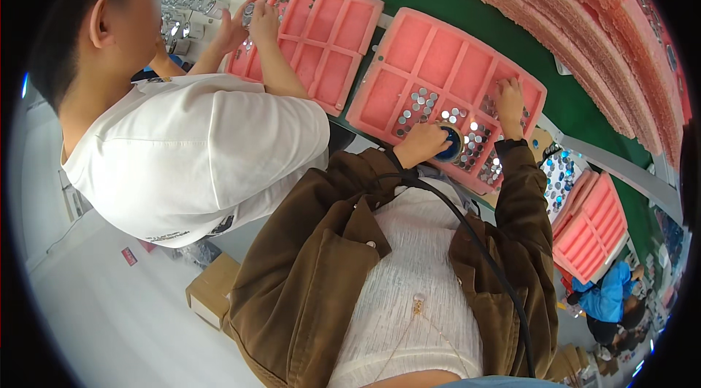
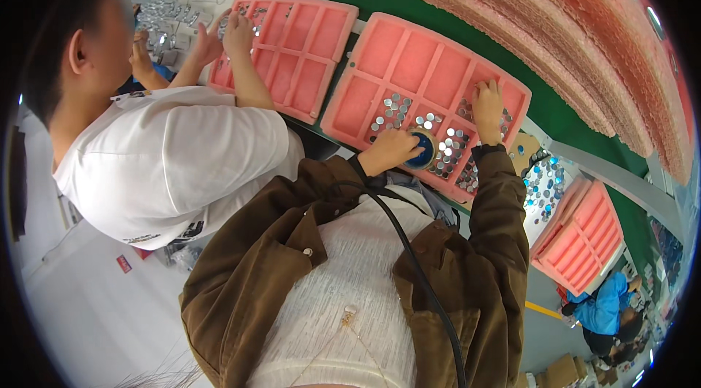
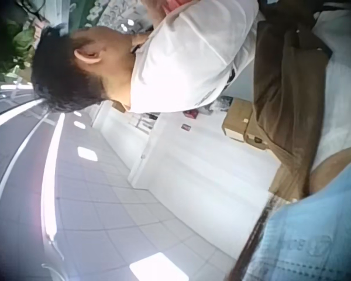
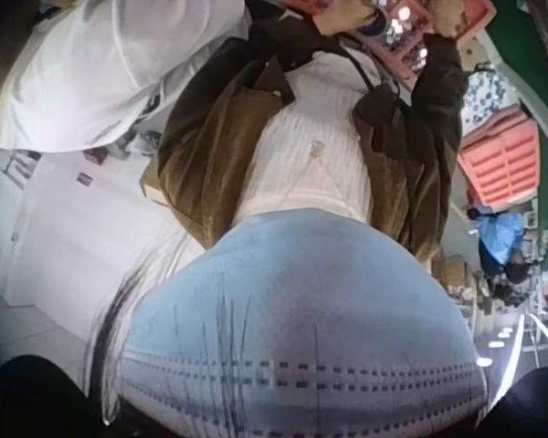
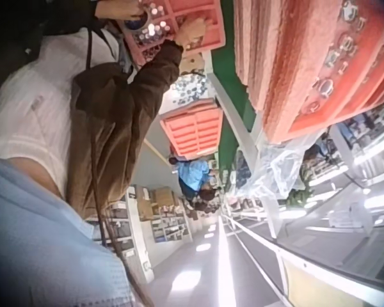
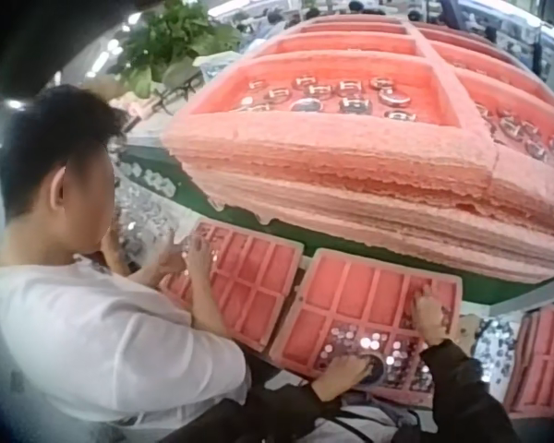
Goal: Assembling and sorting small electronics components into specialized trays at a manufacturing station.
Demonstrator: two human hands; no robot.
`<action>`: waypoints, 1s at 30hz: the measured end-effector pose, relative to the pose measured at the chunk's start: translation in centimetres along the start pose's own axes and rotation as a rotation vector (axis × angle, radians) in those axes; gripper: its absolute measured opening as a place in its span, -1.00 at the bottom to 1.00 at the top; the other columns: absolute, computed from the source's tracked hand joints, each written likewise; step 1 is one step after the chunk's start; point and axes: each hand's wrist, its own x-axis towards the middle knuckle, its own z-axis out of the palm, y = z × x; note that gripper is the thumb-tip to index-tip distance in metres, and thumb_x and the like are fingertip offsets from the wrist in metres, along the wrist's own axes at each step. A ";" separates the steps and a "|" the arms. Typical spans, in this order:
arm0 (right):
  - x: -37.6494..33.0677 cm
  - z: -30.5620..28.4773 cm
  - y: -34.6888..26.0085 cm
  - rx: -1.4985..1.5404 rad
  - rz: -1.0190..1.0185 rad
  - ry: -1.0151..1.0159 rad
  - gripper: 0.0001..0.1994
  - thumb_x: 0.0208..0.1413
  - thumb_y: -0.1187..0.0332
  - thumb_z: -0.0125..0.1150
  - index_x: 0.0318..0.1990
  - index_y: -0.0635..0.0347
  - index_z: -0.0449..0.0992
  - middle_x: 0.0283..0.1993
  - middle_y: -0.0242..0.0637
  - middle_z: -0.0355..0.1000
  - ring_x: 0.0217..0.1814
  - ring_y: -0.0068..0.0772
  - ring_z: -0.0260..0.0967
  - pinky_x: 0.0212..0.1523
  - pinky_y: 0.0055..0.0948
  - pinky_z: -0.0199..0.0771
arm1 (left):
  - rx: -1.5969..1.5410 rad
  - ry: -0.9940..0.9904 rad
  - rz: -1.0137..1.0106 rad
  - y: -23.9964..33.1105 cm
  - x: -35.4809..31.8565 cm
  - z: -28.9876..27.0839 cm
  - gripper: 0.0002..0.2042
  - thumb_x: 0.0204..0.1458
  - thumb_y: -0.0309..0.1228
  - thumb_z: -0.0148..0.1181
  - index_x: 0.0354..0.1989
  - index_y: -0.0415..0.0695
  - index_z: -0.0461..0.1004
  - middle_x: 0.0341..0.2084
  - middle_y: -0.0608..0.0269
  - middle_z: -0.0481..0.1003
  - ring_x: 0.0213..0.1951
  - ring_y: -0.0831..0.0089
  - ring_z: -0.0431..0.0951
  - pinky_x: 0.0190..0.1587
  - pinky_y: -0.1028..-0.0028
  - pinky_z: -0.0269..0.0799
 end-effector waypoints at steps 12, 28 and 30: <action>-0.8 -0.5 -0.2 0.193 -0.024 -0.019 -0.89 -0.08 0.50 0.01 -0.38 0.28 0.45 -0.32 -0.16 0.34 -0.25 -0.08 0.29 -0.20 -0.24 0.30 | 0.046 -0.007 -0.024 -0.4 0.1 0.8 -0.77 -0.14 -0.25 0.09 -0.66 -0.15 0.43 -0.72 0.08 0.41 -0.59 0.13 0.46 -0.50 0.22 0.33; -2.0 -3.4 -3.1 0.196 0.002 0.096 -0.84 -0.05 0.47 0.00 -0.30 0.33 0.41 -0.27 -0.11 0.28 -0.19 -0.04 0.22 -0.19 -0.22 0.25 | -0.458 0.235 0.106 -0.2 1.0 0.6 -0.68 0.10 -0.21 -0.10 -0.44 -0.26 0.37 -0.71 0.05 0.37 -0.69 0.23 0.37 -0.57 0.34 0.27; -2.7 -5.4 -6.4 0.454 0.049 -0.017 -0.84 -0.05 0.47 0.04 -0.28 0.32 0.42 -0.24 -0.10 0.29 -0.19 -0.02 0.23 -0.20 -0.22 0.26 | -0.787 0.100 -0.231 -0.3 1.2 0.5 -0.61 0.15 -0.16 -0.19 -0.48 -0.25 0.37 -0.76 0.18 0.32 -0.75 0.42 0.27 -0.65 0.46 0.19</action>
